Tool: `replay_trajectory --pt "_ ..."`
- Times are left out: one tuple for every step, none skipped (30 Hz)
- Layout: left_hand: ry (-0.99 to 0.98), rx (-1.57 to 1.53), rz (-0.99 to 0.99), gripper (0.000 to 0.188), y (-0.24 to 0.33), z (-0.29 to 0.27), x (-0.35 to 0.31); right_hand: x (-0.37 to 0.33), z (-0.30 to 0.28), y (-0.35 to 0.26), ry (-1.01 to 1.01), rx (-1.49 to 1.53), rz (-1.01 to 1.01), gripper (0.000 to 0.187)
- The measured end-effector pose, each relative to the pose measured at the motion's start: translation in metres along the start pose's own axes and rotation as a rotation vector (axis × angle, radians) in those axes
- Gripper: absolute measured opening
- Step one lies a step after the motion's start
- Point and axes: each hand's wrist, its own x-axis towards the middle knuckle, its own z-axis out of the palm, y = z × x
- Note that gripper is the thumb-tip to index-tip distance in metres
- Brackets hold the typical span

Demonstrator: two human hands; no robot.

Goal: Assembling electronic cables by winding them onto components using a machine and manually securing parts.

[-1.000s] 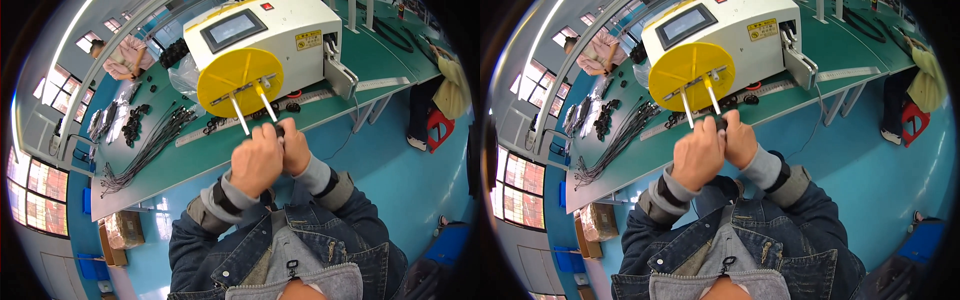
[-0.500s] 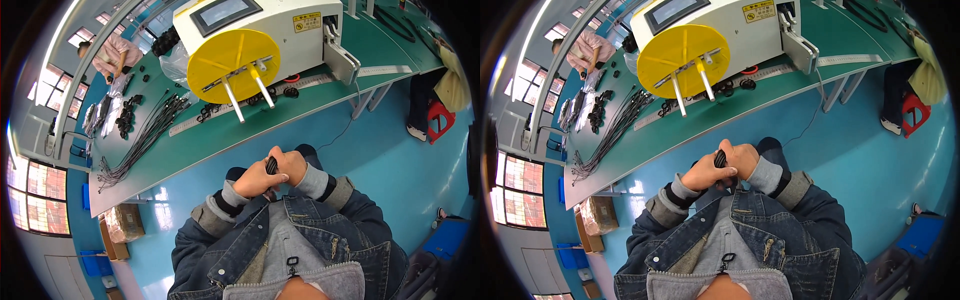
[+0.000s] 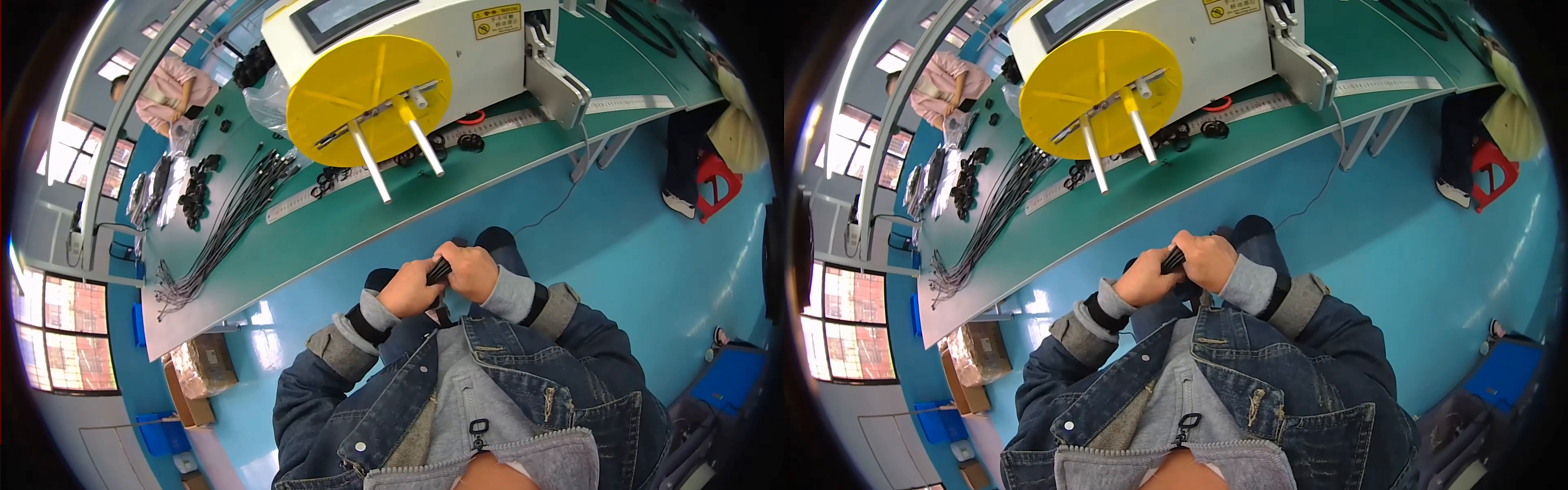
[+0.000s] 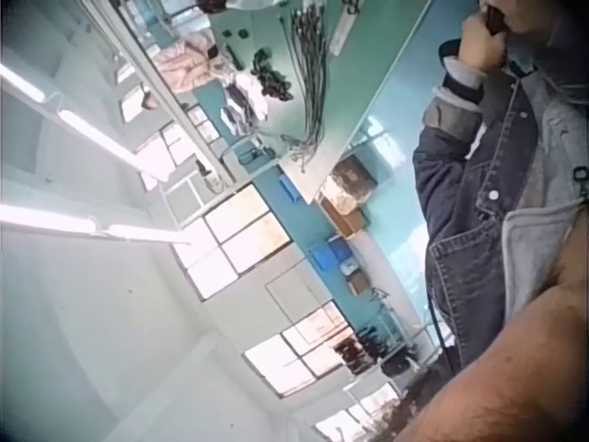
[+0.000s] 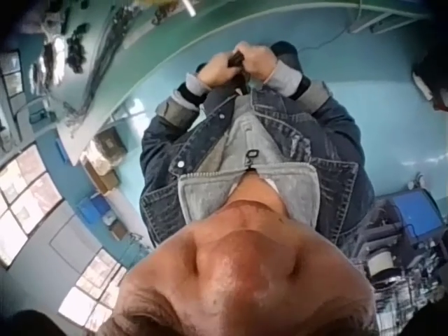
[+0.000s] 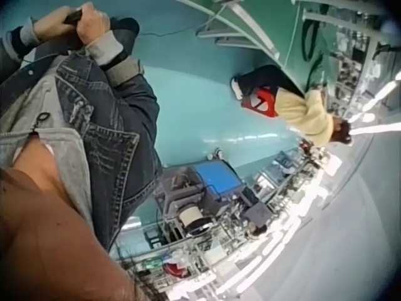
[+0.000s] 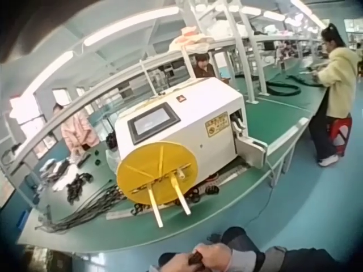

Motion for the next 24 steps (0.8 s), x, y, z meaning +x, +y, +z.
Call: replay_trajectory --pt "-0.009 -0.002 0.005 0.024 0.000 0.001 0.002 0.000 0.001 0.002 -0.015 -0.021 0.034 0.019" --pt "-0.062 -0.132 -0.037 0.023 0.001 0.001 0.003 0.000 -0.001 0.003 -0.013 -0.025 0.042 0.019" --pt "-0.115 -0.261 -0.080 0.023 0.002 0.001 0.004 0.001 -0.002 0.006 -0.092 -0.036 0.073 0.021" --pt "-0.166 -0.391 -0.125 0.022 0.003 0.001 0.005 0.003 -0.004 0.009 -0.172 -0.046 0.103 0.023" --pt "-0.172 -0.394 -0.125 0.022 0.004 0.000 0.006 0.005 -0.007 0.011 -0.253 -0.054 0.133 0.025" --pt "-0.178 -0.432 -0.150 0.022 0.004 -0.001 0.006 0.010 -0.012 0.012 -0.255 -0.055 0.134 0.025" --pt "-0.183 -0.470 -0.177 0.022 0.004 -0.002 0.005 0.016 -0.022 0.012 -0.327 0.038 0.090 0.028" --pt "-0.189 -0.507 -0.203 0.022 0.004 -0.004 0.005 0.025 -0.033 0.012 -0.397 0.133 0.046 0.030" --pt "-0.190 -0.510 -0.203 0.022 0.006 -0.006 0.003 0.034 -0.044 0.012 -0.467 0.227 0.001 0.032" --pt "-0.156 -0.583 -0.189 0.023 0.007 -0.008 0.001 0.047 -0.055 0.014 -0.372 0.201 0.039 0.032" --pt "-0.121 -0.656 -0.175 0.025 0.009 -0.010 0.000 0.061 -0.065 0.020 -0.276 0.175 0.075 0.031" --pt "-0.084 -0.728 -0.162 0.026 0.010 -0.010 -0.001 0.073 -0.066 0.032 -0.061 -0.029 0.084 0.028" --pt "-0.083 -0.732 -0.165 0.026 0.010 -0.009 -0.001 0.083 -0.063 0.044 0.154 -0.231 0.094 0.024" --pt "-0.064 -0.755 -0.129 0.027 0.011 -0.009 0.002 0.093 -0.058 0.054 0.152 -0.231 0.093 0.024" --pt "-0.045 -0.779 -0.093 0.028 0.013 -0.008 0.005 0.101 -0.051 0.062 0.164 -0.339 0.114 0.019" --pt "-0.021 -0.802 -0.059 0.028 0.013 -0.008 0.008 0.109 -0.046 0.068 0.176 -0.443 0.132 0.014" --pt "-0.015 -0.805 -0.063 0.028 0.012 -0.010 0.011 0.115 -0.044 0.075 0.171 -0.439 0.129 0.014" --pt "-0.011 -0.873 -0.039 0.029 0.011 -0.011 0.011 0.118 -0.041 0.078 0.191 -0.397 0.163 0.014" --pt "-0.007 -0.941 -0.014 0.030 0.009 -0.012 0.012 0.120 -0.038 0.081 0.211 -0.355 0.198 0.014" --pt "-0.002 -1.009 0.011 0.031 0.006 -0.013 0.013 0.119 -0.034 0.084 0.229 -0.313 0.235 0.014" --pt "0.009 -1.020 -0.005 0.031 0.002 -0.013 0.012 0.118 -0.033 0.079 0.211 -0.302 0.238 0.014" --pt "-0.019 -1.132 0.014 0.032 -0.002 -0.014 0.012 0.116 -0.034 0.074 0.236 -0.174 0.247 0.015" --pt "-0.053 -1.237 0.045 0.033 -0.006 -0.019 0.016 0.118 -0.040 0.070 0.272 -0.052 0.253 0.017" --pt "-0.087 -1.341 0.078 0.035 -0.009 -0.021 0.018 0.120 -0.042 0.069 0.307 0.070 0.260 0.018"
